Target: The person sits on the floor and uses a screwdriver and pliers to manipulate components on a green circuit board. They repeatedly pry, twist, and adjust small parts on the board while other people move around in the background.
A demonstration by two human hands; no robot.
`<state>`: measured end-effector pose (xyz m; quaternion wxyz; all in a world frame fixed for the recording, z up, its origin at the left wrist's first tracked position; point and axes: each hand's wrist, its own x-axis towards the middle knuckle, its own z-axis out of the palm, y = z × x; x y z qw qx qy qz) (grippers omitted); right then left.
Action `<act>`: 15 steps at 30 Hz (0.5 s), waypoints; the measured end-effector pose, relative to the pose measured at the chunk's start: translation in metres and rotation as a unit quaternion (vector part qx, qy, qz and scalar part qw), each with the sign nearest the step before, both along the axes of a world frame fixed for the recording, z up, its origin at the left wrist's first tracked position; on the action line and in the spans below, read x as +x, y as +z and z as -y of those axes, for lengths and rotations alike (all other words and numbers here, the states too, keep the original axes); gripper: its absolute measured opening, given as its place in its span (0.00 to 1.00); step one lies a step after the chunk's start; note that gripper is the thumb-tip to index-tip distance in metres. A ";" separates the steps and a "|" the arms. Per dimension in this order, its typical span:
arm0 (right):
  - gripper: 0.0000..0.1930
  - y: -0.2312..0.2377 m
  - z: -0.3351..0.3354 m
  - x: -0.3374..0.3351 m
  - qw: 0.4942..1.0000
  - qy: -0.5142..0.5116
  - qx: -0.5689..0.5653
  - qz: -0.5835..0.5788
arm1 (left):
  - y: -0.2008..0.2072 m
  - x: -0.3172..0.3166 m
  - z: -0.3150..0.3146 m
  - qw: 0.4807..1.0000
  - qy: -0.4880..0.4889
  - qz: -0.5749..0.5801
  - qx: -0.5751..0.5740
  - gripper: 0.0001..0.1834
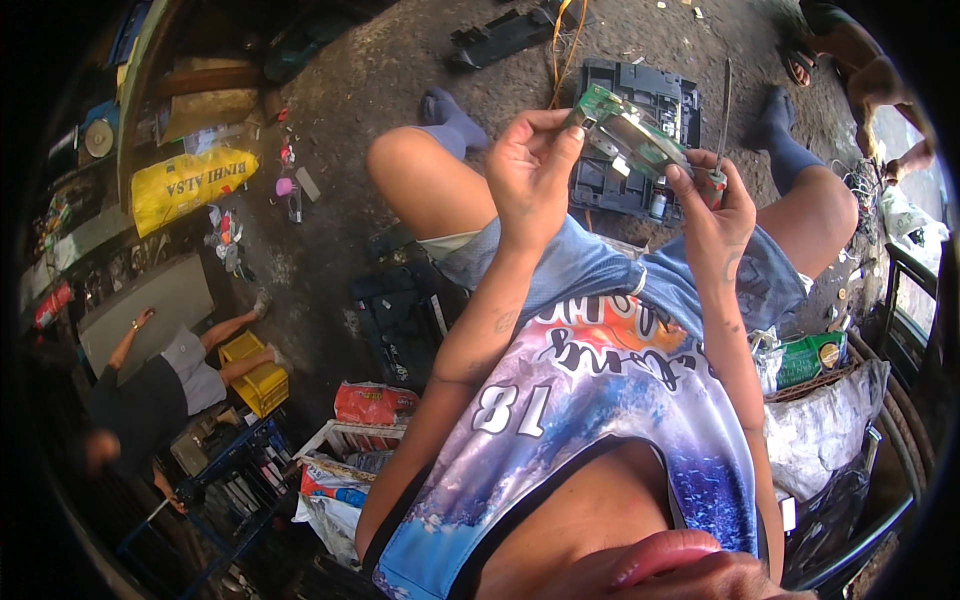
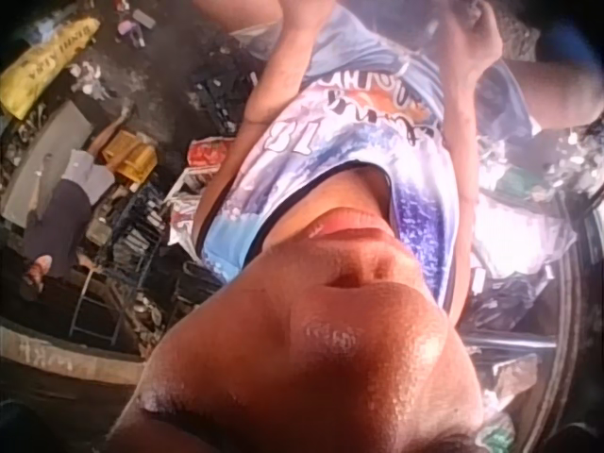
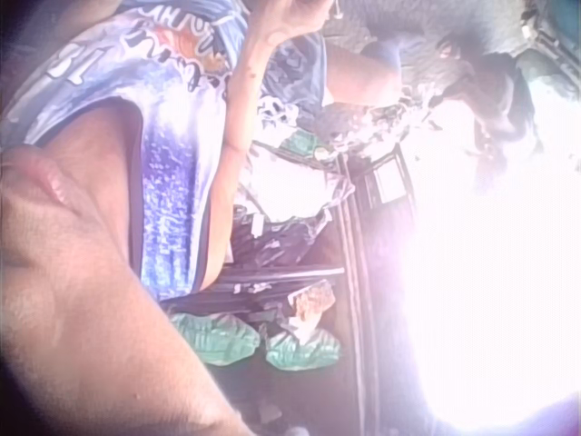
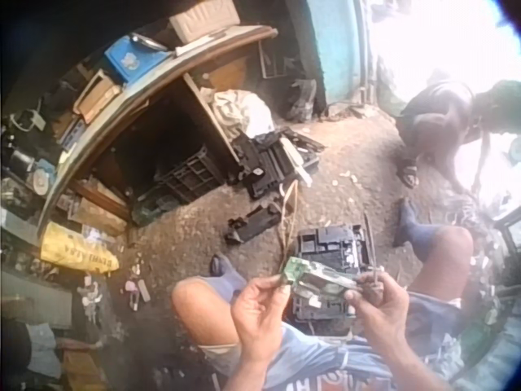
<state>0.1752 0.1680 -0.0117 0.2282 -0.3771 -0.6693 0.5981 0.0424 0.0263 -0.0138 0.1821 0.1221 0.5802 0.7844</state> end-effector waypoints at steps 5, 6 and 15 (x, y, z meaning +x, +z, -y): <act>0.15 0.012 0.015 0.011 0.999 0.034 -0.014 0.011 | -0.021 -0.004 -0.008 0.985 0.061 -0.122 -0.100 0.08; 0.15 0.018 0.020 0.013 0.999 0.046 -0.016 0.019 | -0.024 -0.004 -0.009 0.982 0.068 -0.137 -0.112 0.07; 0.11 0.011 0.018 0.015 0.999 0.035 -0.018 -0.005 | -0.013 -0.008 -0.002 0.993 0.040 -0.069 -0.083 0.09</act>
